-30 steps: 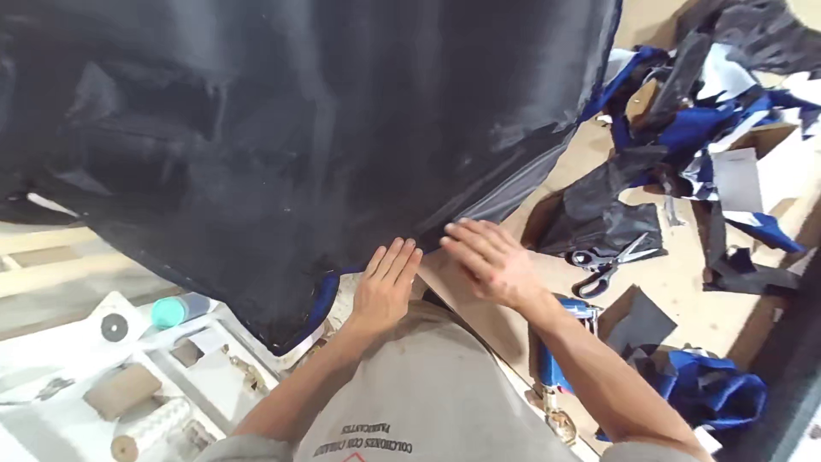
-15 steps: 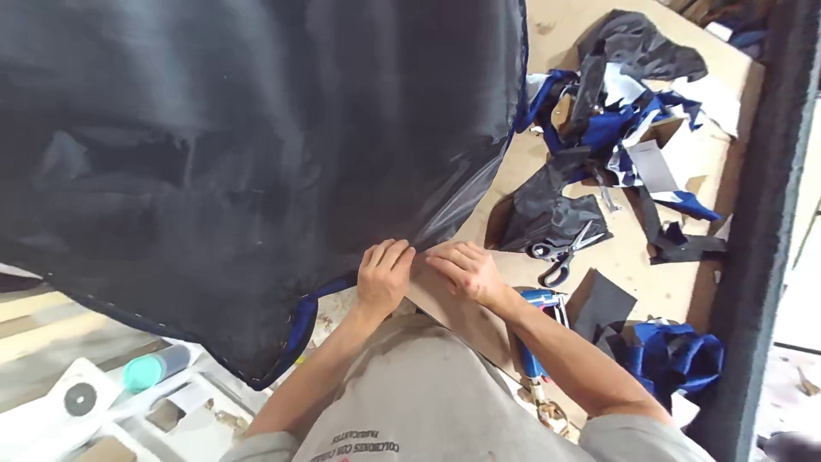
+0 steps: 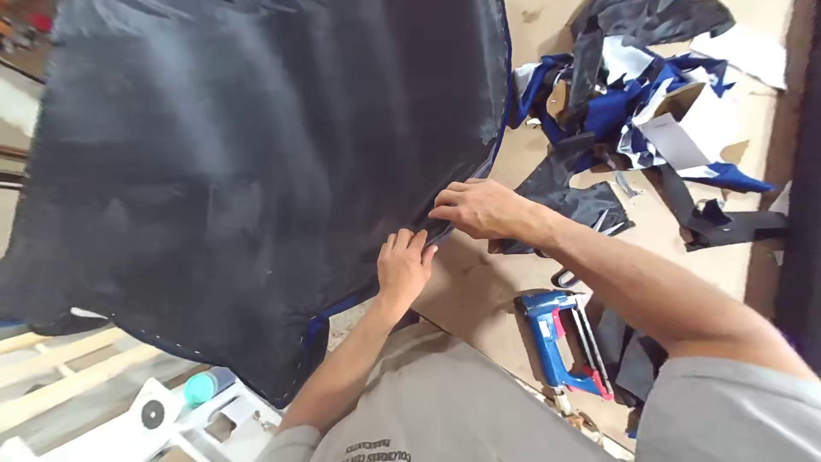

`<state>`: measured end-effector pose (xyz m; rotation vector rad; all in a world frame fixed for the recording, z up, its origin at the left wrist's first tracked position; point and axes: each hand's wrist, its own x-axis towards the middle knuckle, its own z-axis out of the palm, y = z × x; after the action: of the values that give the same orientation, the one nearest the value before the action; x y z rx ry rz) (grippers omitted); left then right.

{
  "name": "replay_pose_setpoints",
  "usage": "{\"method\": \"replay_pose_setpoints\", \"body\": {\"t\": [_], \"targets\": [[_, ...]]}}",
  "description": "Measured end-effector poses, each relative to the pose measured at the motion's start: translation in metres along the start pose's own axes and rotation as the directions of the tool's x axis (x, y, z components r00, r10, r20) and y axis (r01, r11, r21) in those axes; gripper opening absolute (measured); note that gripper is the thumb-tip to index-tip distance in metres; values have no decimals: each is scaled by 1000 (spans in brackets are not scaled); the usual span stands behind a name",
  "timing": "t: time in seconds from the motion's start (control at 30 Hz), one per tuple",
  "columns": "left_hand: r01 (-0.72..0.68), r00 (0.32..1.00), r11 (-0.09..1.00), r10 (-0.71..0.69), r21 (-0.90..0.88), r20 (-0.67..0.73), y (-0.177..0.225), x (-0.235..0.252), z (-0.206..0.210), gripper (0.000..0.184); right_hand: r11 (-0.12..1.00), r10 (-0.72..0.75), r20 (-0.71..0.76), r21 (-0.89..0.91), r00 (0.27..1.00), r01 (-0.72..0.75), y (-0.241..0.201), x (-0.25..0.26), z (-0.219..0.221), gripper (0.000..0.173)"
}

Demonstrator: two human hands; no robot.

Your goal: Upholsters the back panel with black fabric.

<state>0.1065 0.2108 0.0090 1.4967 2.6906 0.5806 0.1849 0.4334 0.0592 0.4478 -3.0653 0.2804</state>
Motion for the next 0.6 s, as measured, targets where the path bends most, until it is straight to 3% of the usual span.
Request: {"method": "replay_pose_setpoints", "body": {"t": [0.13,0.2,0.3,0.37,0.43,0.6], "targets": [[-58,990,998,55,-18,-133,-9,12,-8,24,1000,-14,71,-13,997,15,6,14,-3,17],[-112,955,993,119,42,-270,-8,16,-16,22,995,-43,-57,-93,997,38,6,14,-2,8],[-189,890,972,231,142,-393,-9,21,-31,19,977,-107,-356,-210,928,33,-1,8,4,15],[-254,880,948,308,191,-361,-12,17,-30,18,974,-106,-405,-226,908,13,-7,-3,16,16],[-309,890,926,362,214,-277,-15,9,-17,18,979,-85,-364,-203,927,9,-9,-16,35,16],[-309,917,926,351,217,-191,-20,1,3,18,989,-1,-319,-138,948,-46,-10,-31,50,17]]}}
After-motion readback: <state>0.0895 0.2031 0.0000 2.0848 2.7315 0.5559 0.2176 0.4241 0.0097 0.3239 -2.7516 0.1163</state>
